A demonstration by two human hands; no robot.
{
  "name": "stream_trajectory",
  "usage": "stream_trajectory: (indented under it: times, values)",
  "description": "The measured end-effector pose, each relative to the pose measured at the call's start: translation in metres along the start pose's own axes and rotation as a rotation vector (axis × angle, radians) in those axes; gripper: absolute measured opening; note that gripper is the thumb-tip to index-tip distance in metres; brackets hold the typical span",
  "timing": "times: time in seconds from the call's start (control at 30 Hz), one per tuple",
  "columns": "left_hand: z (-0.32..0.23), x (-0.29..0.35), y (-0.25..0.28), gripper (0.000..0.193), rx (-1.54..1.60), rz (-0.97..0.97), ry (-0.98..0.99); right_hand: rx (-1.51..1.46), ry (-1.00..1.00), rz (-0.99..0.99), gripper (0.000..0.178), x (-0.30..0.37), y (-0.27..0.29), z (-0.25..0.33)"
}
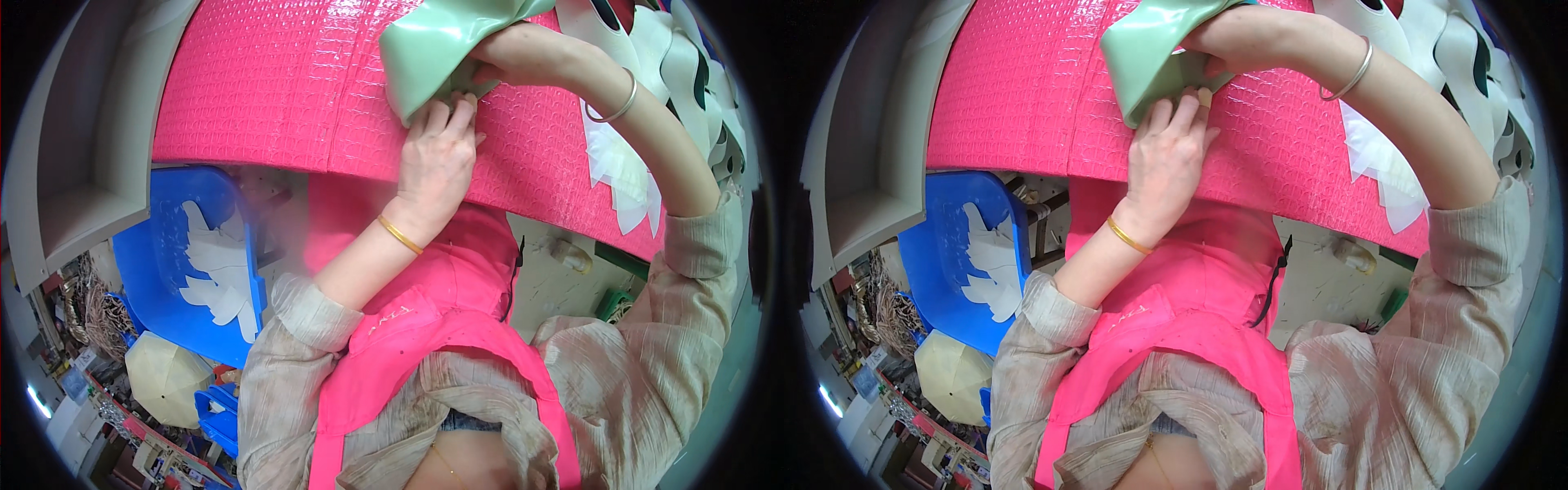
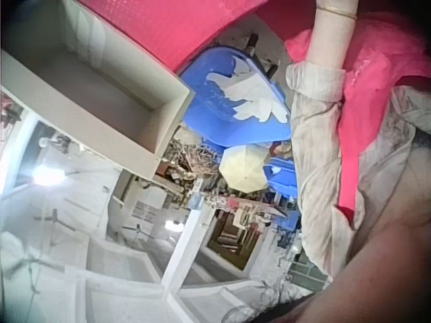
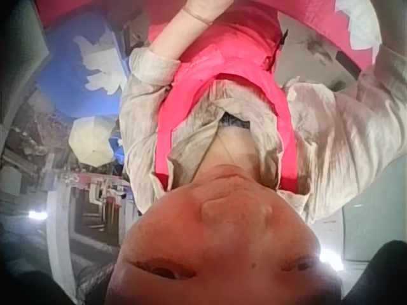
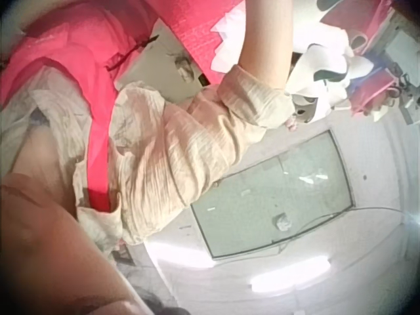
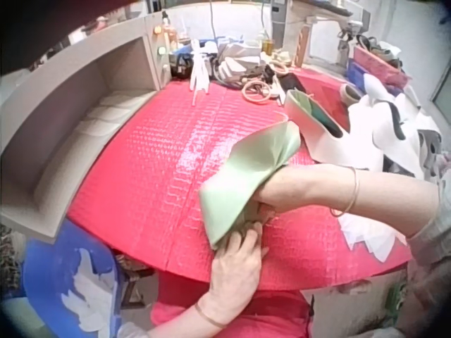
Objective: The person assembles shoe components by hand on a pink workbench. They pick up a shoe upper, insert a white insole, and then attach a green sole piece, pressing the edges to secure them. The process is repeated for multiple shoes, with the person handling each component individually.
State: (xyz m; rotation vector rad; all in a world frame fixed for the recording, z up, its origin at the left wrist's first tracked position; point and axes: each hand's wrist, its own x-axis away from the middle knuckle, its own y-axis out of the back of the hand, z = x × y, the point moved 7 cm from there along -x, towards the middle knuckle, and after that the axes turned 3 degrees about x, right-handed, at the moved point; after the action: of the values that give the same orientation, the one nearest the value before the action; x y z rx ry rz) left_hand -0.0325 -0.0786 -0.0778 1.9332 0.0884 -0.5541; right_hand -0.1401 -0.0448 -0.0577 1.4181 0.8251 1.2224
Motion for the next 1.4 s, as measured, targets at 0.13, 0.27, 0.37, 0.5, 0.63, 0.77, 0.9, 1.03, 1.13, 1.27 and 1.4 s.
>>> stream_trajectory:
  times: [0.13, 0.27, 0.37, 0.5, 0.63, 0.77, 0.9, 1.03, 1.13, 1.27, 1.4]
  values:
    - [-0.011, -0.012, -0.003, 0.042, -0.052, 0.08, -0.016, 0.019, -0.069, -0.07, 0.044, 0.006, -0.019, -0.013]
    - [-0.013, -0.012, -0.008, 0.042, -0.09, 0.002, -0.054, -0.079, -0.037, 0.018, 0.037, 0.005, -0.002, -0.002]
    - [-0.012, -0.01, -0.008, 0.041, -0.054, -0.009, -0.035, 0.007, 0.002, -0.216, 0.03, 0.012, -0.002, -0.009]
    - [-0.01, -0.01, -0.01, 0.04, -0.02, 0.021, -0.006, -0.047, -0.165, -0.152, 0.025, 0.015, -0.02, -0.025]
    - [-0.015, -0.022, -0.013, 0.038, -0.092, 0.041, -0.037, 0.12, -0.151, -0.066, 0.023, 0.002, -0.014, -0.01]
    - [-0.018, -0.023, -0.016, 0.033, -0.099, -0.026, -0.065, 0.191, -0.046, -0.162, 0.028, 0.017, 0.001, -0.006]
    - [-0.017, -0.027, -0.017, 0.03, -0.068, 0.026, -0.069, 0.682, 0.06, -0.147, 0.024, 0.0, -0.007, -0.004]
    - [-0.016, -0.029, -0.021, 0.036, -0.087, -0.014, -0.06, 1.662, 0.545, 0.039, 0.035, 0.021, -0.01, 0.019]
    - [-0.013, -0.029, -0.024, 0.037, -0.039, 0.005, -0.037, 1.733, 0.406, 0.221, 0.038, 0.011, -0.038, -0.012]
    - [-0.019, -0.032, -0.026, 0.04, -0.092, -0.009, -0.066, 1.299, 0.108, -0.009, 0.035, 0.002, -0.051, -0.025]
    - [-0.015, -0.03, -0.032, 0.041, -0.054, -0.019, -0.023, 0.702, -0.176, -0.189, 0.032, 0.003, -0.046, -0.04]
